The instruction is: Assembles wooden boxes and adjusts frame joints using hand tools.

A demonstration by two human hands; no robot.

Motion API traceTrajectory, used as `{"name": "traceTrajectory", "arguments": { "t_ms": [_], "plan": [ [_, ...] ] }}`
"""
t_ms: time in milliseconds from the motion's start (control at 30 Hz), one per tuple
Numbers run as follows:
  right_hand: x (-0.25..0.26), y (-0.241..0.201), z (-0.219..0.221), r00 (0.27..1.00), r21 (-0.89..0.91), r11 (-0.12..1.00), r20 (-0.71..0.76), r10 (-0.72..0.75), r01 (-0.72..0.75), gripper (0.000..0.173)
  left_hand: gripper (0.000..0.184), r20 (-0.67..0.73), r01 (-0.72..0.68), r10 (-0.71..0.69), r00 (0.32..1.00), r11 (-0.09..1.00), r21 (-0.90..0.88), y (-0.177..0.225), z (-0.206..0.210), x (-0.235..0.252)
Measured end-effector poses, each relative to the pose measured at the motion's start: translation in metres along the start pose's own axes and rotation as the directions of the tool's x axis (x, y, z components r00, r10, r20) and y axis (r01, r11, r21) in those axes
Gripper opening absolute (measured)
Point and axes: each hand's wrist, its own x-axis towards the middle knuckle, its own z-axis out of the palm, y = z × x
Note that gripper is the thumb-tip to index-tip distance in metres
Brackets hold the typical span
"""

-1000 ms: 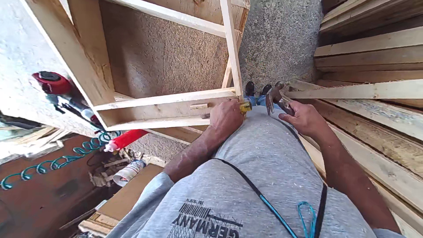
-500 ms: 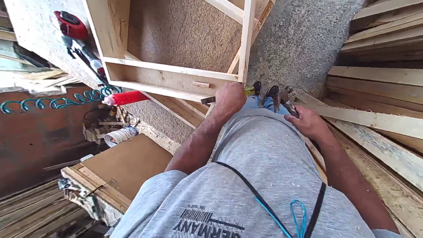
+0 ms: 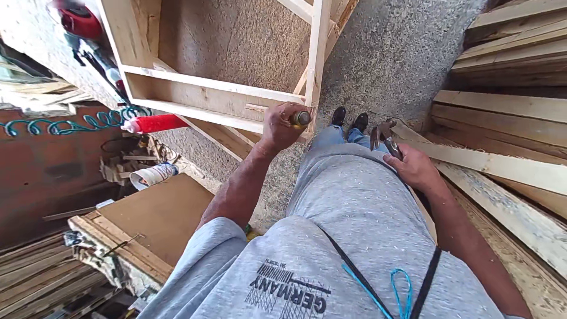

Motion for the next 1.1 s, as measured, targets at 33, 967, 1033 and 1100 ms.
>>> {"name": "traceTrajectory", "arguments": {
  "t_ms": [33, 967, 1033, 1100],
  "plan": [
    [0.000, 0.002, -0.001, 1.000, 0.005, 1.000, -0.004, 0.004, -0.004, 0.047, 0.015, -0.126, 0.033, -0.053, 0.991, 0.987, -0.159, 0.004, -0.004, -0.001],
    [0.013, -0.026, -0.031, 0.981, -0.007, 0.985, -0.087, -0.171, 0.171, 0.046, 0.037, 0.518, -0.034, -0.024, 0.855, 0.994, 0.104, 0.126, 0.076, 0.043],
    [0.007, -0.012, -0.038, 0.983, 0.047, 0.995, -0.163, -0.082, 0.091, 0.045, 0.039, 0.540, 0.010, -0.109, 0.834, 0.983, 0.181, 0.116, 0.092, 0.062],
    [-0.003, -0.001, -0.046, 0.978, 0.123, 0.992, -0.209, 0.016, 0.010, 0.040, 0.035, 0.488, 0.080, -0.171, 0.856, 0.976, 0.202, 0.099, 0.095, 0.070]
  ]
}}
